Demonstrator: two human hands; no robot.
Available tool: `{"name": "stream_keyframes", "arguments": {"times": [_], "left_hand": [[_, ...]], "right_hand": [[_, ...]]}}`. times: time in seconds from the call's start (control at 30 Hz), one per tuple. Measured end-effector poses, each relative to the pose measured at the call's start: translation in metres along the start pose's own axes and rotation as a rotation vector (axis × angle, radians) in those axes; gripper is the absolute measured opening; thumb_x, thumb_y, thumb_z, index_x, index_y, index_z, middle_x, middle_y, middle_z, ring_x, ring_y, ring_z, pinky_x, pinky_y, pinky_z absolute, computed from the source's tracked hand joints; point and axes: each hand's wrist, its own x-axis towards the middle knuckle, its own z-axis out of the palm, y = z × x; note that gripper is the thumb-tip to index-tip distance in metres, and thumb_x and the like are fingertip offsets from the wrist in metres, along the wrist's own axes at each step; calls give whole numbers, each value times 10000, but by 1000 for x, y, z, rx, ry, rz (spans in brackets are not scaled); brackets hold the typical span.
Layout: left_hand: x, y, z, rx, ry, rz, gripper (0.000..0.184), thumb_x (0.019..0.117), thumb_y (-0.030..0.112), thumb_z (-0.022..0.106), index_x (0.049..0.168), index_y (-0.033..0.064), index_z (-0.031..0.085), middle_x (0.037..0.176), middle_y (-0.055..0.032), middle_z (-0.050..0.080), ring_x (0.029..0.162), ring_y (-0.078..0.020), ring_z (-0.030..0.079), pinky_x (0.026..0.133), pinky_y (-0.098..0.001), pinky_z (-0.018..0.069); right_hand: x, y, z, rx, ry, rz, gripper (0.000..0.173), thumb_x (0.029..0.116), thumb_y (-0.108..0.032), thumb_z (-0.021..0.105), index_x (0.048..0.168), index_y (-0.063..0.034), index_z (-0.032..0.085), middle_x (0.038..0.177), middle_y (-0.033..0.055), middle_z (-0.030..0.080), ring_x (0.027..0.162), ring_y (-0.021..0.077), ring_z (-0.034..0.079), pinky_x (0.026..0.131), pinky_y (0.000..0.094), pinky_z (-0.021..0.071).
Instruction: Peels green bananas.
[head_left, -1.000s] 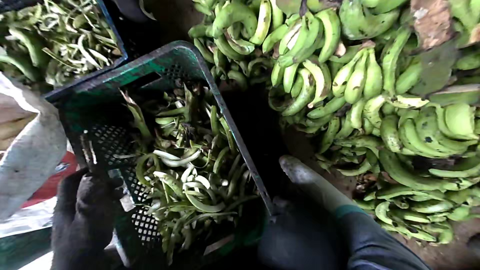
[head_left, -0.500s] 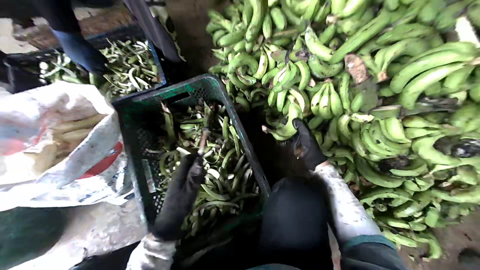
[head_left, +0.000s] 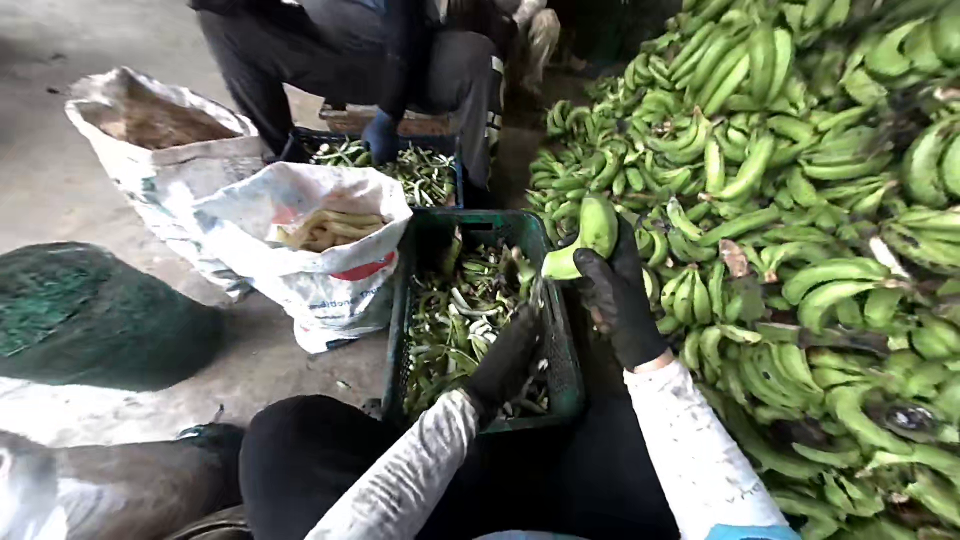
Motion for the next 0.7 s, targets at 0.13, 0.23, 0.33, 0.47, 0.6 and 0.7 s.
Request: {"name": "stream_keyframes", "arguments": {"times": [0.13, 0.23, 0.33, 0.47, 0.6, 0.7], "left_hand": [[-21, -1, -17, -84, 56, -59, 371, 1118, 337, 308, 1256, 74, 531, 801, 18, 546, 633, -68, 535, 587, -244, 504], [-29, 33, -47, 192, 111, 162, 437, 1100, 393, 391, 1361, 65, 516, 938, -62, 610, 766, -116, 595, 701, -307, 539], [-34, 57, -66, 426, 58, 410, 458, 1051, 474, 468, 1306, 117, 603, 937, -11, 656, 760, -79, 613, 685, -287, 542], [-26, 49, -75, 677, 30, 528, 304, 1024, 333, 582, 1240, 134, 659, 1021, -47, 677, 880, -161, 664, 783, -417, 579], [-20, 31, -82, 744, 57, 513, 322, 1017, 367, 598, 1221, 128, 667, 1005, -67, 657, 887, -201, 659, 773, -447, 570], [-11, 13, -88, 881, 194, 555, 329, 978, 309, 633, 1257, 139, 668, 1022, -121, 662, 906, -294, 668, 748, -507, 560]], "right_hand": [[11, 1, -1, 407, -85, 151, 459, 1013, -354, 538, 1458, -339, 428, 1153, -2, 666, 894, 126, 682, 707, 307, 602], [16, 0, 9, 423, 5, 276, 396, 1048, -550, 395, 1180, -241, 605, 898, -40, 670, 717, 70, 646, 584, 259, 561], [12, 9, 16, 281, 13, 282, 475, 1030, -616, 396, 1171, -231, 637, 859, -37, 675, 677, 59, 630, 562, 256, 548], [7, 17, 31, 397, -57, 256, 435, 1050, -566, 393, 1156, -224, 640, 847, -33, 686, 670, 55, 646, 559, 248, 564], [-2, 31, 50, 494, -85, 204, 382, 1050, -520, 440, 1187, -222, 636, 890, -48, 704, 727, 38, 677, 607, 240, 593], [-5, 48, 64, 616, -59, 308, 394, 1043, -508, 444, 1168, -191, 642, 881, 4, 716, 698, 89, 686, 578, 269, 593]]}}
